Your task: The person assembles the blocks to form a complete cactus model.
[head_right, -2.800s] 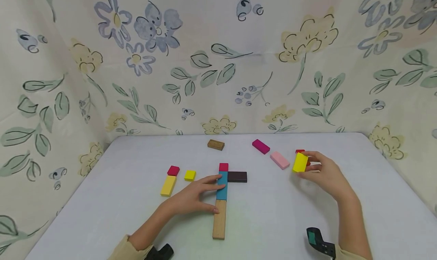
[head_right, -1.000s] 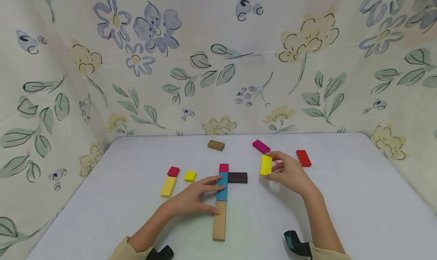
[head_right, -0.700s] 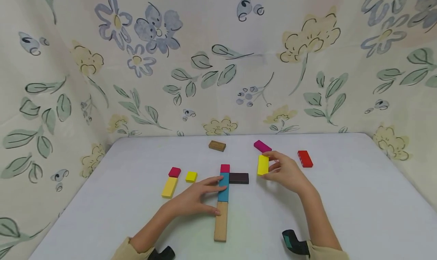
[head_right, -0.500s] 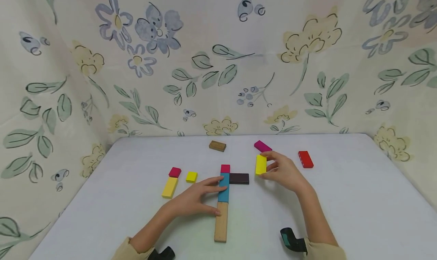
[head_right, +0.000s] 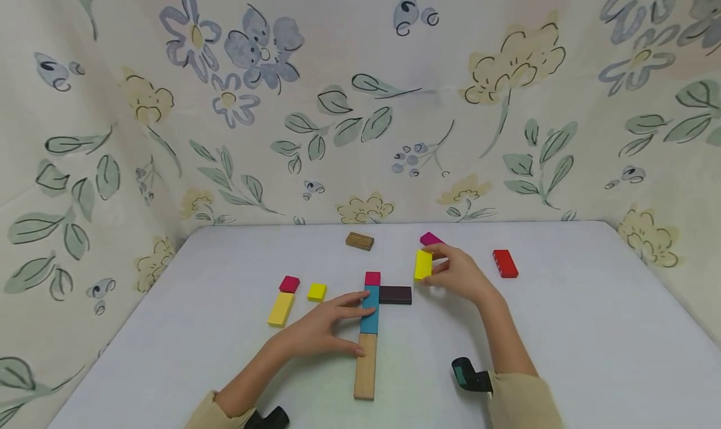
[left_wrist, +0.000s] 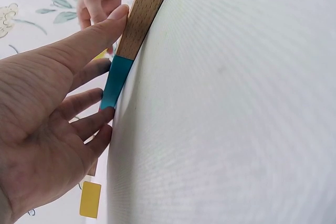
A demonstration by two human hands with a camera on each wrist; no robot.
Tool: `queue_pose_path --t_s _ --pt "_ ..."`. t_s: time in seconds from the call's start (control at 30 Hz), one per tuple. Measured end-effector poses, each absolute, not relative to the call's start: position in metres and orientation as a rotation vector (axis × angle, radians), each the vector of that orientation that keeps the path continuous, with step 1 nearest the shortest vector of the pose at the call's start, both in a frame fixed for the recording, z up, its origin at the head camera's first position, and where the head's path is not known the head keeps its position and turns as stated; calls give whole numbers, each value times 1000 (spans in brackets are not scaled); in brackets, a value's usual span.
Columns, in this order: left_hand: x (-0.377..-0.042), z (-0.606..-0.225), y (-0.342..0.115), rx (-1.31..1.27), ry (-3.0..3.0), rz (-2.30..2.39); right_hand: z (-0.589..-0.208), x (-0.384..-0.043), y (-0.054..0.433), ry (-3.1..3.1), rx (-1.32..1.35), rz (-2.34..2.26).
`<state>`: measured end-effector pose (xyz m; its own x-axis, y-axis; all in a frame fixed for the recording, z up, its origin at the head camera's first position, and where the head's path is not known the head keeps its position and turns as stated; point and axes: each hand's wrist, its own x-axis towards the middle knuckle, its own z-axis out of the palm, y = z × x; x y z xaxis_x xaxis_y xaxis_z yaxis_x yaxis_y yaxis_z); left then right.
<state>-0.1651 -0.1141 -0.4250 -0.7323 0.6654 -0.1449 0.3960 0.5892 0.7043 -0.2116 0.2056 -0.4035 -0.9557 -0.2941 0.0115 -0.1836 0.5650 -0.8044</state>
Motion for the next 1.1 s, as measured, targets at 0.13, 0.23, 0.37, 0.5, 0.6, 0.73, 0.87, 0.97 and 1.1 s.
queue_pose_path --t_s 0.13,0.23,0.37,0.5,0.6,0.73,0.87,0.97,1.1 --pt "-165 -425 -114 848 2430 930 -404 -218 203 2644 -377 -1336" --pt "-165 -425 -114 844 2433 926 -404 -222 201 2640 -348 -1319" --pt "-165 -425 -114 842 2431 934 -407 -227 199 2645 -320 -1297" --pt "-164 -424 -114 835 2430 937 -409 -230 198 2645 -295 -1285" --pt "-164 -423 -113 832 2431 933 -410 -230 197 2651 -277 -1275" --pt "-163 -422 -113 830 2429 934 -411 -230 196 2660 -265 -1268" --pt "-164 -422 -113 825 2432 931 -414 -230 195 2666 -263 -1268" --pt "-164 -422 -113 826 2435 928 -416 -229 196 2668 -257 -1267" --pt "-163 -422 -113 825 2434 931 -418 -229 197 2662 -249 -1272"
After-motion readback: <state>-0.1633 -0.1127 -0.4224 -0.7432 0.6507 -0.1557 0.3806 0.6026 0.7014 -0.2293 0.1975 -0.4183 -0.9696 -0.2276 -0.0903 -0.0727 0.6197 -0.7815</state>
